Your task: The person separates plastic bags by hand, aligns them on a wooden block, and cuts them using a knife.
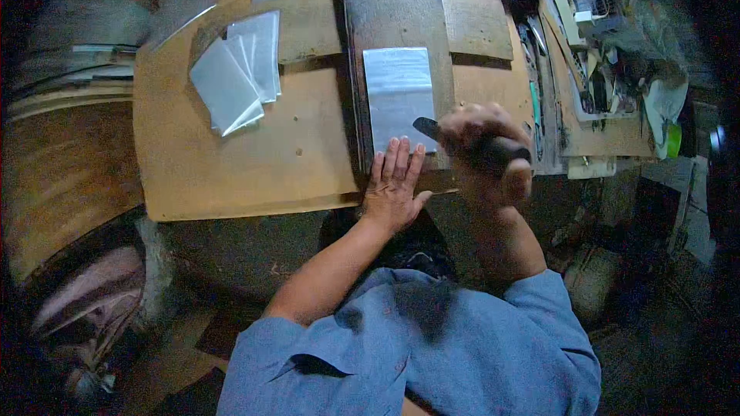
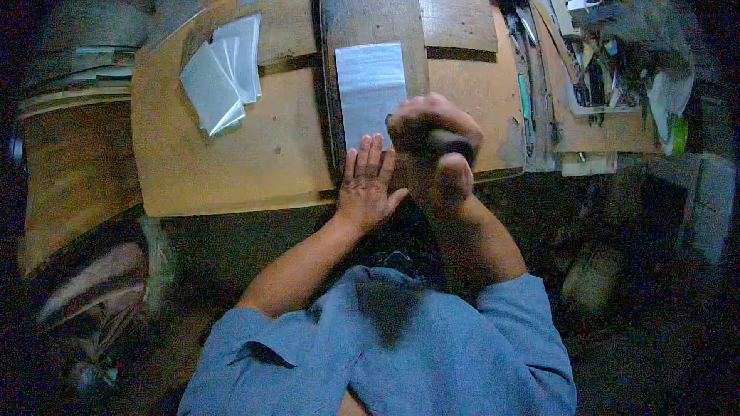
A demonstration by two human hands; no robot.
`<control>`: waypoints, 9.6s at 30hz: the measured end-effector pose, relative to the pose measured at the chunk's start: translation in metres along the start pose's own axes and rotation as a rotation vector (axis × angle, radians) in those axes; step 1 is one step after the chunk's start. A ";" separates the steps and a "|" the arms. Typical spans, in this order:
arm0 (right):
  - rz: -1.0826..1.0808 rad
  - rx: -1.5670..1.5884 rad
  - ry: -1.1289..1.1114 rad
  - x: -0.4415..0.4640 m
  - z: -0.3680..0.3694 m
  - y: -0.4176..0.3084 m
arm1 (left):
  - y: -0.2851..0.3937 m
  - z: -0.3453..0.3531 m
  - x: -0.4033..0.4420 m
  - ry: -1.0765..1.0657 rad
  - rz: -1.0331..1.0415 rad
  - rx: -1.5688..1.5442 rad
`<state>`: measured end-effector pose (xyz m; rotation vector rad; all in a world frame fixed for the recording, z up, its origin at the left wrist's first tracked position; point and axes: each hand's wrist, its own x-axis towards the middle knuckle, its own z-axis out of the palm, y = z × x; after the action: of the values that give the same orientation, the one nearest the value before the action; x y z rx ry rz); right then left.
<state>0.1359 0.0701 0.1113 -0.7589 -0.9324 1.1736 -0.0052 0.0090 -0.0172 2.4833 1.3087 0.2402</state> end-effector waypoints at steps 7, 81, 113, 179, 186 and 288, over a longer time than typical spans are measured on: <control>-0.057 0.044 0.016 -0.002 -0.016 0.000 | 0.001 -0.001 0.001 0.010 -0.002 0.024; -0.136 -0.107 0.030 -0.023 -0.011 0.000 | -0.069 -0.061 0.062 0.082 0.090 -0.051; -0.005 0.052 -0.017 -0.034 0.028 0.003 | -0.120 -0.066 0.092 -0.163 0.088 0.011; -0.022 -0.023 0.063 -0.024 -0.007 -0.021 | -0.118 -0.068 0.092 -0.211 0.050 0.015; -0.077 -0.033 0.107 -0.029 -0.012 -0.022 | -0.116 -0.069 0.094 -0.208 0.055 0.004; -0.188 0.096 0.075 -0.012 0.009 -0.018 | 0.003 -0.018 -0.014 0.074 -0.066 -0.107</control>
<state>0.1333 0.0541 0.1283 -0.6200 -0.8591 1.0111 -0.0160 -0.0008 0.0012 2.3582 1.3676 0.3796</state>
